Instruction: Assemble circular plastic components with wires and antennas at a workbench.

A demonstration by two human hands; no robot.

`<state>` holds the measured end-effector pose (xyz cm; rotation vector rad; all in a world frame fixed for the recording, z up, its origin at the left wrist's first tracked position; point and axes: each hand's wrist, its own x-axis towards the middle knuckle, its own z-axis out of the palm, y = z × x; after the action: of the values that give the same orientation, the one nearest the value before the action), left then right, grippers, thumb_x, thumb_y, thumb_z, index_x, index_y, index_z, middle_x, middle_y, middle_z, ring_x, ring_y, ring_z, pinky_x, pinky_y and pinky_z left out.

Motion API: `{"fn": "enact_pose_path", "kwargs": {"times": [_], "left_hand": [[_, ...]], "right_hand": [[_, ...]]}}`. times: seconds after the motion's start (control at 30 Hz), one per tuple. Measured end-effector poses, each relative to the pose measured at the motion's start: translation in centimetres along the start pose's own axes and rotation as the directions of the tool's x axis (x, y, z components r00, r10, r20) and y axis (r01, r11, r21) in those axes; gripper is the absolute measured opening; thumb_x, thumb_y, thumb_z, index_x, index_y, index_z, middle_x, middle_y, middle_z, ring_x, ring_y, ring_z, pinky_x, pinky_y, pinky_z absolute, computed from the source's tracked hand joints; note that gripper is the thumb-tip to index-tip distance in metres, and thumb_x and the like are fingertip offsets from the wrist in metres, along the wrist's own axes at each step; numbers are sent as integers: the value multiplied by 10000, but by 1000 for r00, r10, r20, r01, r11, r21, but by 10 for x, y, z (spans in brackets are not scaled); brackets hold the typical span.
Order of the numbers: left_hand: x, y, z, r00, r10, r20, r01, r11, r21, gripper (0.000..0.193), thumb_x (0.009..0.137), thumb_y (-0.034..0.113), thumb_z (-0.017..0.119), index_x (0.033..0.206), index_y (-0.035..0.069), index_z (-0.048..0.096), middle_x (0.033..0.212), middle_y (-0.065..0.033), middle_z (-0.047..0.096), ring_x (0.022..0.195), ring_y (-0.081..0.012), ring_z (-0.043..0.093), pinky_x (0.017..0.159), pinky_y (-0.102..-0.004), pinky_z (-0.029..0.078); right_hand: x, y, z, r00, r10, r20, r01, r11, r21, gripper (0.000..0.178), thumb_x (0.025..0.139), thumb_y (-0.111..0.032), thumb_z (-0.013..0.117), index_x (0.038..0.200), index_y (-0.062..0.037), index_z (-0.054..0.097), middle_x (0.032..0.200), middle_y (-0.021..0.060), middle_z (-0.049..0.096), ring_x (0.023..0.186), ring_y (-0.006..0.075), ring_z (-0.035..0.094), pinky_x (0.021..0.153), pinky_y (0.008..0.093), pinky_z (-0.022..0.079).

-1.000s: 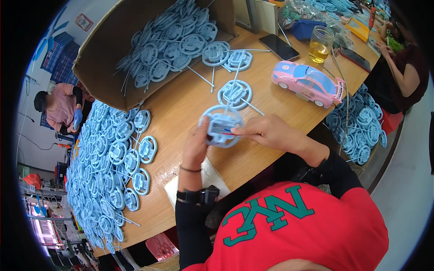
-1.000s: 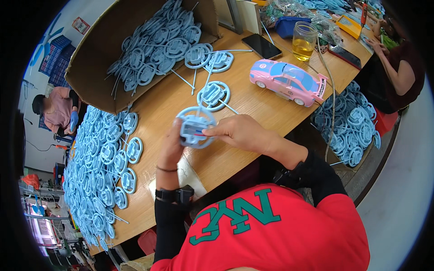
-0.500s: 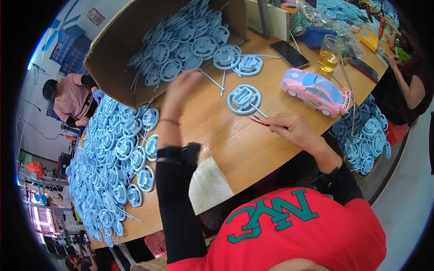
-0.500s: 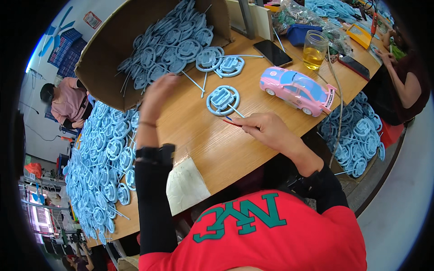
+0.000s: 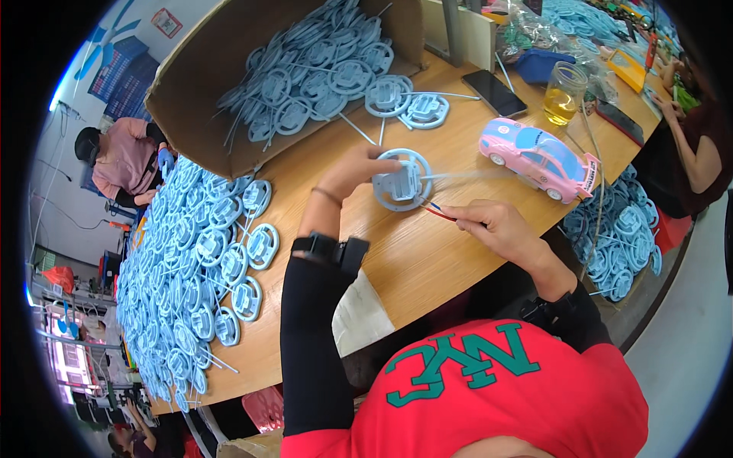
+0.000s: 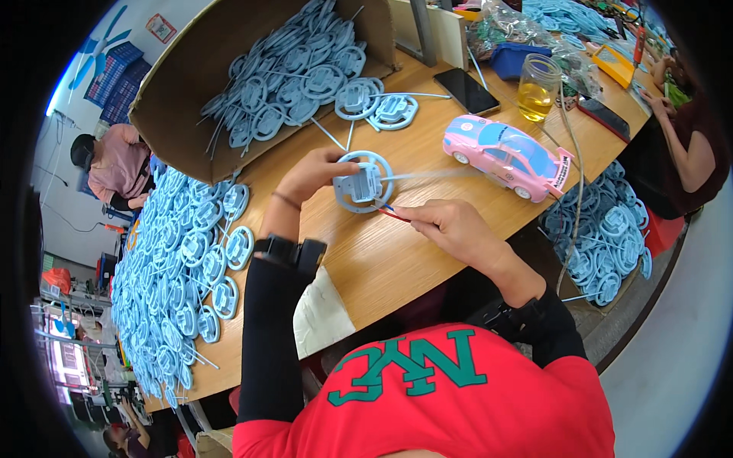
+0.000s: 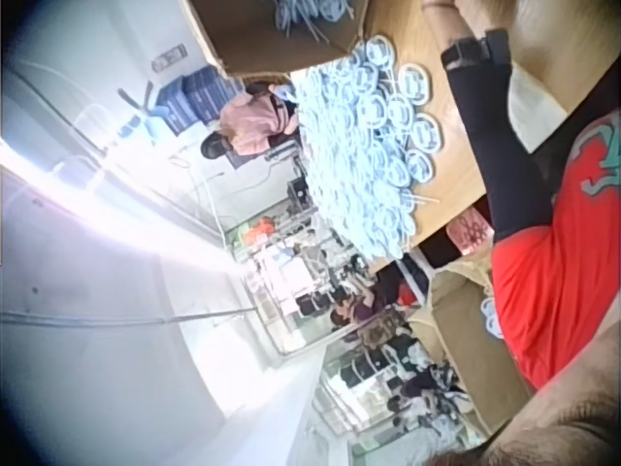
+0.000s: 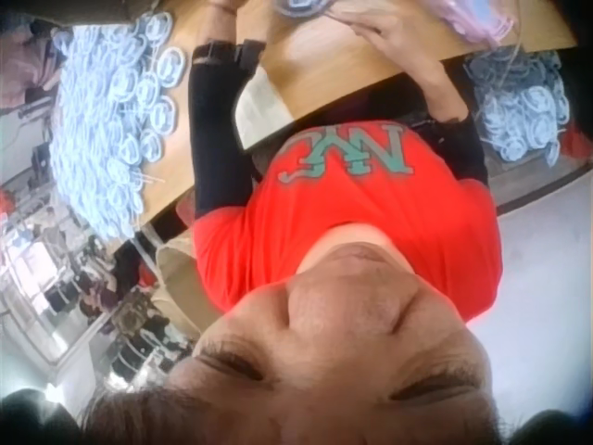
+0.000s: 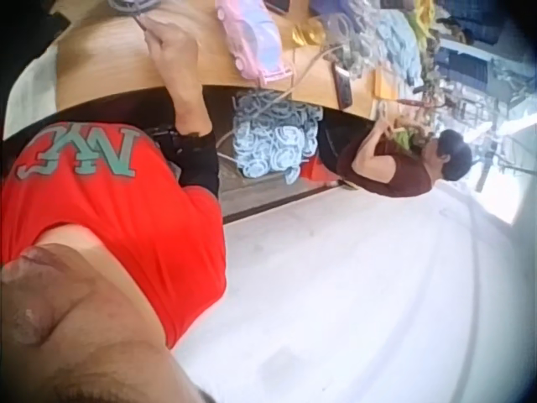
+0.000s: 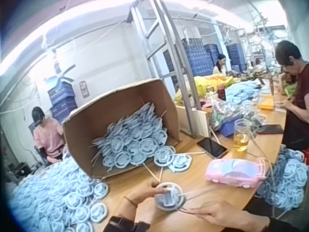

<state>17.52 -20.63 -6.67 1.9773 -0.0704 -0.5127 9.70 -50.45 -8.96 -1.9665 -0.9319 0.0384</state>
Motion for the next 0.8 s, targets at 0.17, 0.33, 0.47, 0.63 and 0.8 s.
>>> {"fn": "enact_pose_path", "kwargs": {"times": [0.17, 0.33, 0.47, 0.63, 0.8], "left_hand": [[-85, -31, 21, 967, 73, -244, -196, 824, -531, 343, 858, 136, 664, 1142, -20, 550, 1022, -95, 631, 895, -176, 635, 790, -311, 540], [-114, -49, 69, 905, 44, -422, -353, 630, -692, 377, 883, 91, 643, 1212, -17, 494, 1086, -94, 613, 958, -181, 625, 843, -330, 534], [-117, -33, 91, 886, 29, -463, -396, 567, -722, 312, 921, 118, 610, 1195, -3, 525, 1086, -69, 622, 963, -158, 615, 865, -322, 517], [-112, -42, 100, 850, 20, -527, -476, 458, -751, 265, 970, 191, 556, 1168, 14, 553, 1053, -55, 640, 945, -140, 619, 824, -305, 527], [-110, -39, 107, 804, -33, -594, -509, 479, -715, 281, 980, 211, 542, 1182, 17, 555, 1055, -61, 649, 930, -138, 631, 798, -299, 536]], "right_hand": [[14, -12, 17, 997, -75, 25, 77, 993, -92, 277, 874, -120, 600, 1142, -122, 672, 881, 130, 665, 780, 293, 647, 665, 389, 499], [26, -20, 38, 986, -166, 33, 169, 968, -184, 305, 855, -99, 600, 1149, -145, 665, 890, 117, 669, 776, 294, 649, 649, 394, 506], [30, -22, 44, 982, -191, 10, 187, 953, -239, 312, 841, -90, 603, 1140, -150, 670, 898, 109, 674, 780, 300, 651, 649, 394, 513], [31, -22, 48, 979, -202, -37, 193, 966, -171, 299, 833, -98, 614, 1116, -162, 683, 896, 107, 674, 774, 301, 653, 650, 398, 513], [28, -24, 50, 985, -170, 2, 167, 965, -203, 355, 811, -43, 647, 1141, -171, 676, 921, 101, 671, 807, 290, 655, 670, 356, 515]]}}
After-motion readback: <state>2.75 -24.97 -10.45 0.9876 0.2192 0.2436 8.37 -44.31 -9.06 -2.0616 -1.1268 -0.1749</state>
